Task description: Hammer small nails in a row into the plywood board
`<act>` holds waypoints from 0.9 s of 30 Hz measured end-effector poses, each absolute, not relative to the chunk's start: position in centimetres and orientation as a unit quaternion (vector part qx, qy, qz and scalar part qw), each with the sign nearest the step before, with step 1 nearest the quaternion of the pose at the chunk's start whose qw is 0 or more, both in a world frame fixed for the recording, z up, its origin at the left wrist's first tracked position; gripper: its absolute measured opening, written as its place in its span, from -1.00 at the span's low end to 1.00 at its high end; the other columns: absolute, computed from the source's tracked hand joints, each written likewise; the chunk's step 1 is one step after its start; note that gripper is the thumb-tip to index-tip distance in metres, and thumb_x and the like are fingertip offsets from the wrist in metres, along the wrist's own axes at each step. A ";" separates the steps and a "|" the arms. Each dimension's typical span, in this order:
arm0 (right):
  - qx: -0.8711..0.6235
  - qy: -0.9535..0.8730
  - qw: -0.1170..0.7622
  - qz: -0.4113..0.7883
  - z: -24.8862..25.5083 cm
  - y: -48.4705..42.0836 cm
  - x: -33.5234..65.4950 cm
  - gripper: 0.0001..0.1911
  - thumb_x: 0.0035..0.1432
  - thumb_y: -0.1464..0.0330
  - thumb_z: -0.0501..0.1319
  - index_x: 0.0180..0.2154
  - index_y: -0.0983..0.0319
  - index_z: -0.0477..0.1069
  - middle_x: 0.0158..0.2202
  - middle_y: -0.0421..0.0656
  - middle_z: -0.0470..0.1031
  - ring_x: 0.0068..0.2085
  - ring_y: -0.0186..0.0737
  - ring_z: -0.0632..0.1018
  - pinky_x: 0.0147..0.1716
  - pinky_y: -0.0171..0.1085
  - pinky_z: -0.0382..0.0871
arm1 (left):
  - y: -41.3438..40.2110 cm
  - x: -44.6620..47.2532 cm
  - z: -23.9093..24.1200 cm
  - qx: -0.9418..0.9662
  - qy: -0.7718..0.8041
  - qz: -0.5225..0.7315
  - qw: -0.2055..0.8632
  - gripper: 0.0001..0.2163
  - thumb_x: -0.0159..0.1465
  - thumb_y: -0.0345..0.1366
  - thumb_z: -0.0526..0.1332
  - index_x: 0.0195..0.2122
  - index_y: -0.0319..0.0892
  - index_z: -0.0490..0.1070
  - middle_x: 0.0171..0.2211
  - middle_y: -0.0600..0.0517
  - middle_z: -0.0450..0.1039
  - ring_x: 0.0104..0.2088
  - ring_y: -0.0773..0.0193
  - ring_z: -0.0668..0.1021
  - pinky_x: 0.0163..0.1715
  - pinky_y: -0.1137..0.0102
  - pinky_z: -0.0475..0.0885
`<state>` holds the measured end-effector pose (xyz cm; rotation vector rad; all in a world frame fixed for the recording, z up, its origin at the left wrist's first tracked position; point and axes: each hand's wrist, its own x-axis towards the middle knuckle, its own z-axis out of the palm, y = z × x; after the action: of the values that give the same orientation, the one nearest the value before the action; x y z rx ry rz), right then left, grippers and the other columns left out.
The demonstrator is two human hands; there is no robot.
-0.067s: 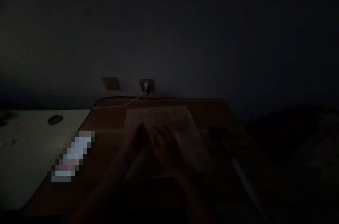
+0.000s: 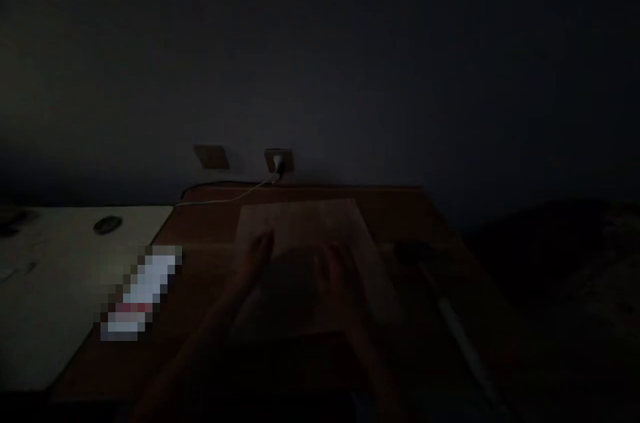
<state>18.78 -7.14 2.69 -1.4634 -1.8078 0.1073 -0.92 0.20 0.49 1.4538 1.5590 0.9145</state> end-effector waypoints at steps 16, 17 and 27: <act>-0.591 -0.780 0.165 -0.125 -4.2 -12.8 28.0 -0.49 0.29 0.51 -0.17 0.04 0.20 0.46 0.21 0.04 0.39 0.43 0.17 -0.08 0.25 0.41 -0.02 | -7.0 -11.2 1.3 0.808 0.548 0.213 -0.033 -0.59 0.38 -0.27 0.12 0.25 -0.08 0.23 0.18 -0.13 0.33 0.18 0.03 0.35 0.19 0.06 0.23; -0.582 -0.785 0.165 -0.134 -4.3 -12.9 28.1 -0.47 0.29 0.52 -0.19 0.03 0.22 0.47 0.21 0.06 0.39 0.44 0.16 -0.15 0.26 0.41 -0.02 | -7.9 -13.5 1.3 0.764 0.604 0.218 -0.054 -0.58 0.36 -0.26 0.13 0.23 -0.11 0.23 0.16 -0.17 0.34 0.14 -0.01 0.39 0.14 0.05 0.29; -0.557 -0.795 0.231 -0.069 -4.0 -15.1 27.2 -0.44 0.33 0.44 -0.21 0.03 0.17 0.51 0.29 -0.01 0.28 0.44 0.16 -0.19 0.26 0.48 -0.22 | -13.9 -20.9 1.0 0.674 0.706 0.191 -0.108 -0.59 0.31 -0.16 0.14 0.16 -0.15 0.28 0.09 -0.19 0.37 0.07 -0.08 0.43 0.05 0.05 0.35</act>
<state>27.22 -15.08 -4.00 -1.5308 -2.1855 -0.1903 -20.90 -13.91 0.98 2.2750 2.3836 0.6443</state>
